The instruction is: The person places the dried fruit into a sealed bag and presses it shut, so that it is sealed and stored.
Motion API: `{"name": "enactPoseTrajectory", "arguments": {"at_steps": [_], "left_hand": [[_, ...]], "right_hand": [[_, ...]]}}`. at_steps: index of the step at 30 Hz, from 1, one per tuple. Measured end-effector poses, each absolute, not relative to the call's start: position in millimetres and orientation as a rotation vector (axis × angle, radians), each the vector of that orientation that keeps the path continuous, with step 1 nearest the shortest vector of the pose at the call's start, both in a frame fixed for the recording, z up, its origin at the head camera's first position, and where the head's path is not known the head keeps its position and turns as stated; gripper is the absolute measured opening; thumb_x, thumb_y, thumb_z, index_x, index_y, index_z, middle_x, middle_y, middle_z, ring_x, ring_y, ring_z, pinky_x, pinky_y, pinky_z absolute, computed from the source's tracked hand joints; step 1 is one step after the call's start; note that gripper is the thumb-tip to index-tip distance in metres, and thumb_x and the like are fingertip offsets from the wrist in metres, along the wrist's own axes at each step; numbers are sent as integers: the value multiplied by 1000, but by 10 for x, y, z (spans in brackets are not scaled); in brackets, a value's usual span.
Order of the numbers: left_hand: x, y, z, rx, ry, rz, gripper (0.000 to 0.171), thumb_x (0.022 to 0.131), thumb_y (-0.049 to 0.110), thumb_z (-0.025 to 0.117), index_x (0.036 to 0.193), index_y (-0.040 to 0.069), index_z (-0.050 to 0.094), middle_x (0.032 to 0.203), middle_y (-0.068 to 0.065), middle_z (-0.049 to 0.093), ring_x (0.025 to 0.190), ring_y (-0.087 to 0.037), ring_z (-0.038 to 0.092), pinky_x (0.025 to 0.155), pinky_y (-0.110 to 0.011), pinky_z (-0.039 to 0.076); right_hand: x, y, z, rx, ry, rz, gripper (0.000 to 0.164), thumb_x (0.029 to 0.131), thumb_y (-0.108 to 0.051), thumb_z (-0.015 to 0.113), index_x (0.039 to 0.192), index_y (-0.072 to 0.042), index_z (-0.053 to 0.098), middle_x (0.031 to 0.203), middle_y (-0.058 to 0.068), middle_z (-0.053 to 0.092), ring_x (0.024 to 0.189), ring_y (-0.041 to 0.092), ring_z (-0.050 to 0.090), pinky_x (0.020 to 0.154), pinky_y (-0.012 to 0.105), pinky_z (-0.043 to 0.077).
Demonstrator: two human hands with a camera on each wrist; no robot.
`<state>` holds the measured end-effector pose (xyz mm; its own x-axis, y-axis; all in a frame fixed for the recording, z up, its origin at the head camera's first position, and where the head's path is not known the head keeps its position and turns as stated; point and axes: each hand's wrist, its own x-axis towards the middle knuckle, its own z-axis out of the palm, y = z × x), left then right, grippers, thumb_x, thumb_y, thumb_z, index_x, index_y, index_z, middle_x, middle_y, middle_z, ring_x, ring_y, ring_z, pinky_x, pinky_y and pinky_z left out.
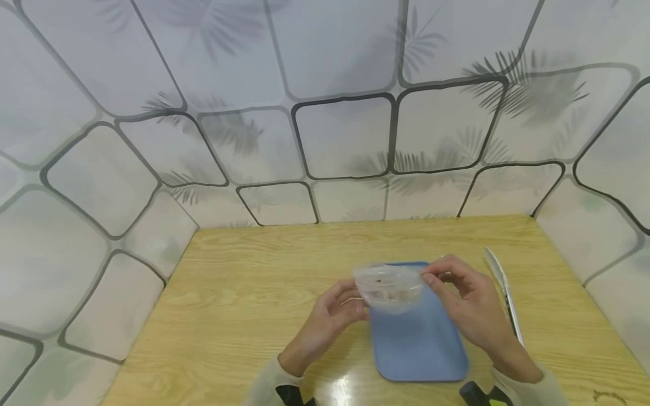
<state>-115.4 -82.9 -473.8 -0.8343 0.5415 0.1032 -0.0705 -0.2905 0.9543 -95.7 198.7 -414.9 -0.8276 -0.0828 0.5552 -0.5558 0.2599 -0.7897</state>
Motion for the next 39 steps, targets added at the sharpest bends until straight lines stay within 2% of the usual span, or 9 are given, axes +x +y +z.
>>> {"name": "enactPoseTrajectory", "arguments": {"at_steps": [6,9,16,24,27,30,33,36,39], "left_hand": [[-1146,-787,-4775,571,1491,2225,41,106,3,65,144,14,53,134,4,69,119,-10,72,106,-38,61],[-1145,-771,-4778,562,1494,2234,41,107,4,65,144,15,54,130,5,70,113,-10,73,103,-35,62],[-1135,-763,-4758,527,1456,2249,44,106,2,63,148,11,53,132,4,71,112,-10,73,101,-31,62],[-1116,-767,-4732,446,1571,2191,59,106,6,66,159,-5,42,139,2,71,122,-11,71,104,-35,61],[-1124,-765,-4740,422,1650,2150,60,103,0,64,158,-7,43,139,-5,71,116,-10,73,100,-34,62],[-1133,-763,-4739,429,1735,2085,61,100,-3,63,158,-8,45,139,-19,71,111,-8,74,96,-34,63],[-1139,-767,-4742,476,1803,2029,56,99,-4,61,153,-12,49,136,-31,70,106,-6,75,95,-33,64],[-1142,-777,-4759,530,1807,2014,49,102,-2,60,148,-17,52,133,-29,71,107,-5,74,97,-35,64],[-1142,-780,-4785,562,1742,2046,45,108,5,59,147,-17,51,137,-13,70,116,-7,72,105,-41,62]], "right_hand": [[-982,1978,-4177,617,-2098,1644,23,93,23,66,105,4,73,103,-10,74,98,3,68,90,15,56],[-993,1977,-4186,614,-2105,1641,24,92,23,67,104,4,74,103,-11,73,98,3,68,89,15,56],[-993,1971,-4183,615,-2124,1640,26,92,24,68,106,3,74,104,-10,74,98,4,68,90,16,56],[-1006,1955,-4225,676,-2017,1633,30,89,28,66,106,5,74,104,-6,73,95,5,67,88,15,55],[-996,1953,-4209,664,-1977,1615,29,88,28,66,105,7,73,104,-6,73,96,5,67,89,15,56],[-983,1954,-4183,656,-1940,1640,27,89,28,65,106,8,73,105,-4,74,99,6,68,91,16,57],[-979,1950,-4174,682,-1894,1734,26,91,29,63,107,9,72,107,0,73,97,9,68,85,18,59],[-982,1946,-4181,690,-1865,1806,26,93,29,61,107,10,72,106,3,72,93,10,68,76,20,60],[-991,1947,-4193,672,-1852,1821,25,94,29,60,107,11,71,106,1,72,90,9,68,72,20,60]]}}
